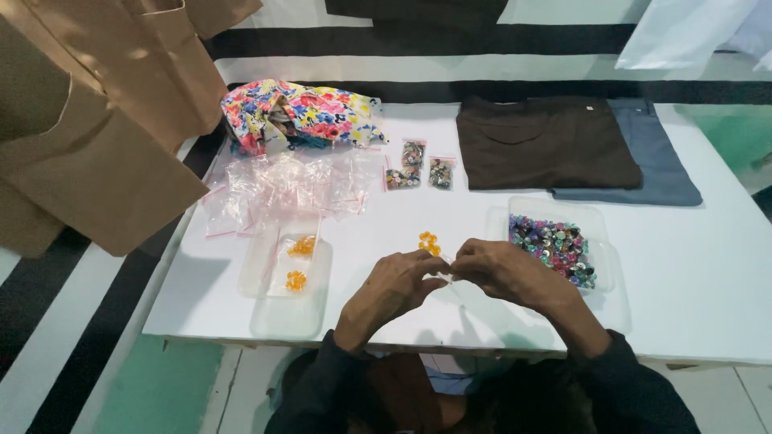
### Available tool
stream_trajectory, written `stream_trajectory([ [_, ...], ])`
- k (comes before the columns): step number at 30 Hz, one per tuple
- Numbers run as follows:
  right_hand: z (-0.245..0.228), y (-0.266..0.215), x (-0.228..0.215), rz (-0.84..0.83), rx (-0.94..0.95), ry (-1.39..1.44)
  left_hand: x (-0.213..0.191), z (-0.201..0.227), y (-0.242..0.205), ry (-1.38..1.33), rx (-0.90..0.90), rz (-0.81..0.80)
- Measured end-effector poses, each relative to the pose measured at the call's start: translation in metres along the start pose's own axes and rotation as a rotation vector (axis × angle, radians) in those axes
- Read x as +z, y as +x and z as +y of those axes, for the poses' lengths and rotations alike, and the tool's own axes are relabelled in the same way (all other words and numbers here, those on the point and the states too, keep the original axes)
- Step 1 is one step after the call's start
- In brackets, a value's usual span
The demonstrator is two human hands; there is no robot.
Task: Sorting small colorful buttons from a large container into a smaller tray on a workstation
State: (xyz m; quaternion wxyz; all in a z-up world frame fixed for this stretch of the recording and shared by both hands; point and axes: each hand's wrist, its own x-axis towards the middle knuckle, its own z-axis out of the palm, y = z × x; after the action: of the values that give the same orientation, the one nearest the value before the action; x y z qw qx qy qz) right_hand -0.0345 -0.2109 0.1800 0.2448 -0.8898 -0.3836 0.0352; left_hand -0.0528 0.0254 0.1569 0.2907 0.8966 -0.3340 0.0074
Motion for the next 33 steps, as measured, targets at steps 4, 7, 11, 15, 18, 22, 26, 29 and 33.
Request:
stream_trajectory([
  [4, 0.000, -0.003, -0.002, -0.061, 0.043, 0.026, -0.020, 0.029, -0.002, 0.062, -0.064, -0.150],
  [7, 0.005, -0.001, -0.001, -0.061, 0.049, 0.062, -0.019, 0.030, 0.001, 0.153, -0.059, -0.196],
  [11, 0.011, -0.001, 0.003, -0.097, 0.070, 0.041, -0.022, 0.031, 0.006, 0.210, -0.103, -0.271],
  [15, 0.025, 0.001, 0.011, -0.098, 0.076, -0.005, -0.011, 0.018, 0.011, 0.201, -0.142, -0.351],
  [18, 0.020, 0.002, 0.011, -0.105, 0.076, -0.099, 0.003, 0.006, 0.016, 0.213, -0.135, -0.374],
  [22, 0.017, 0.005, 0.016, -0.103, 0.091, -0.137, -0.003, 0.014, 0.016, 0.238, -0.160, -0.422],
  [26, 0.019, 0.005, 0.020, -0.139, 0.115, -0.200, -0.001, 0.010, 0.010, 0.220, -0.147, -0.403],
  [29, 0.016, 0.006, 0.023, -0.167, 0.119, -0.243, -0.001, 0.012, 0.008, 0.172, -0.139, -0.403],
  [33, 0.013, 0.010, 0.026, -0.177, 0.138, -0.246, -0.009, 0.016, 0.006, 0.194, -0.133, -0.385],
])
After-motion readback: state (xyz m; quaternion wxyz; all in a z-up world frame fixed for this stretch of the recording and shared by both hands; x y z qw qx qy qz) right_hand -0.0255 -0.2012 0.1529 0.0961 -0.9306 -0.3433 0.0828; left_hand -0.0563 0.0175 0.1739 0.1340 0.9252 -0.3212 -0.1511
